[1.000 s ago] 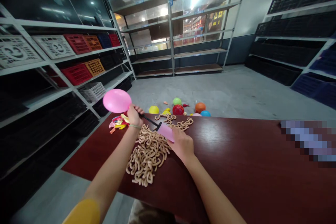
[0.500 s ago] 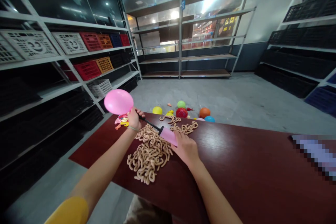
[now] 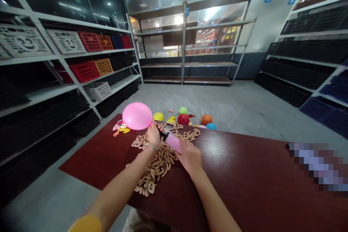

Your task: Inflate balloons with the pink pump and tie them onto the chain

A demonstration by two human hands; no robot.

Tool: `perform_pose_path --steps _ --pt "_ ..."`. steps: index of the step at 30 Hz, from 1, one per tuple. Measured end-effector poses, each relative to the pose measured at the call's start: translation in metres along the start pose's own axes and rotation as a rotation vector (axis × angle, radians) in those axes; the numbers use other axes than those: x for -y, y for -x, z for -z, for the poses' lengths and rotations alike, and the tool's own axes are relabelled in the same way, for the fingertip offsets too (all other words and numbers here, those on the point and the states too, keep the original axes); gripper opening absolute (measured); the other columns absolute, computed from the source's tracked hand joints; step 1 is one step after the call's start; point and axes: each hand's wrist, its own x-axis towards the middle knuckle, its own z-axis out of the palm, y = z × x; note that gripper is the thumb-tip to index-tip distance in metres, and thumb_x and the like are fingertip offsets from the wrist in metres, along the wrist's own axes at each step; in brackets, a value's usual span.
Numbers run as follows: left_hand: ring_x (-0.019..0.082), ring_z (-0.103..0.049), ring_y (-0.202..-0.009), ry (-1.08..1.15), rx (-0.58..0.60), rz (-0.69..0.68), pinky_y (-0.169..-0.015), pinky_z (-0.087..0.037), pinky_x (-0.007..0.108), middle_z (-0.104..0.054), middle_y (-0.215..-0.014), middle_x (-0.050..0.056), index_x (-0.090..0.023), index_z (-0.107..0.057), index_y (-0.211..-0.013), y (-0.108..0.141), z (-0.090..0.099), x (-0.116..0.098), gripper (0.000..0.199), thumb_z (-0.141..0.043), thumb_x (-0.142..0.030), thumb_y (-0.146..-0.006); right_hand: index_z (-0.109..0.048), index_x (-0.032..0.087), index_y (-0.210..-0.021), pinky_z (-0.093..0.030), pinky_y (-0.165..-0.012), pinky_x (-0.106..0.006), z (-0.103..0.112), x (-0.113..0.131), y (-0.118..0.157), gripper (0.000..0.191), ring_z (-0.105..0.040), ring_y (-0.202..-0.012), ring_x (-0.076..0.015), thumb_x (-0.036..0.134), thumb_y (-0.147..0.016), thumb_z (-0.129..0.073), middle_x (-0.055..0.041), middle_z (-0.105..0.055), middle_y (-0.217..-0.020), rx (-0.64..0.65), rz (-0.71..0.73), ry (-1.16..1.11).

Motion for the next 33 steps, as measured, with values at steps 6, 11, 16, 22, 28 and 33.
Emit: perform_pose_path --steps 6,11,16,22,28,33 --pt "0.006 -0.035 -0.038 -0.006 -0.017 -0.087 -0.039 -0.03 0.018 -0.032 -0.052 -0.009 -0.021 -0.034 -0.069 -0.035 0.017 -0.064 0.025 -0.054 -0.027 -0.083 -0.056 0.021 -0.119 -0.04 -0.068 -0.028 -0.003 0.002 -0.001 0.039 -0.063 -0.086 -0.0198 0.028 -0.081 -0.061 -0.0061 -0.069 -0.1 -0.024 0.052 -0.081" --pt "0.005 -0.033 -0.039 0.018 -0.051 -0.186 -0.038 -0.027 0.018 -0.03 -0.055 -0.009 -0.021 -0.035 -0.07 -0.054 0.016 -0.102 0.024 -0.055 -0.024 -0.082 -0.058 0.022 -0.118 -0.041 -0.069 -0.026 -0.002 0.004 -0.005 0.038 -0.064 -0.087 -0.0196 0.027 -0.08 -0.061 -0.0063 -0.07 -0.1 -0.047 0.015 -0.137" --pt "0.005 -0.032 -0.039 0.035 0.011 -0.152 -0.038 -0.027 0.018 -0.03 -0.055 -0.009 -0.021 -0.033 -0.069 -0.024 -0.006 -0.058 0.028 -0.056 -0.03 -0.084 -0.058 0.021 -0.116 -0.041 -0.068 -0.026 -0.002 0.003 -0.005 0.04 -0.065 -0.086 -0.0193 0.026 -0.077 -0.065 -0.0046 -0.07 -0.099 -0.066 -0.055 -0.129" --pt "0.006 -0.037 -0.04 -0.013 0.087 -0.067 -0.038 -0.032 0.02 -0.036 -0.053 -0.008 -0.021 -0.035 -0.068 0.007 -0.015 -0.008 0.029 -0.057 -0.033 -0.083 -0.056 0.021 -0.118 -0.041 -0.066 -0.026 -0.001 -0.003 -0.003 0.041 -0.065 -0.083 -0.0191 0.03 -0.079 -0.065 -0.005 -0.069 -0.097 -0.081 -0.07 -0.117" --pt "0.006 -0.038 -0.04 0.025 -0.03 -0.113 -0.04 -0.031 0.018 -0.034 -0.054 -0.008 -0.021 -0.035 -0.068 -0.031 0.017 -0.065 0.025 -0.057 -0.025 -0.08 -0.056 0.021 -0.118 -0.042 -0.068 -0.026 0.0 0.002 -0.006 0.041 -0.064 -0.088 -0.02 0.029 -0.079 -0.066 -0.0064 -0.069 -0.102 -0.002 0.046 -0.109" --pt "0.006 -0.035 -0.039 -0.011 -0.068 -0.199 -0.039 -0.03 0.018 -0.034 -0.055 -0.009 -0.021 -0.036 -0.071 -0.049 0.026 -0.104 0.023 -0.056 -0.027 -0.082 -0.055 0.023 -0.122 -0.042 -0.07 -0.026 0.0 0.007 -0.008 0.042 -0.063 -0.092 -0.0198 0.028 -0.08 -0.063 -0.007 -0.068 -0.109 -0.01 0.038 -0.169"
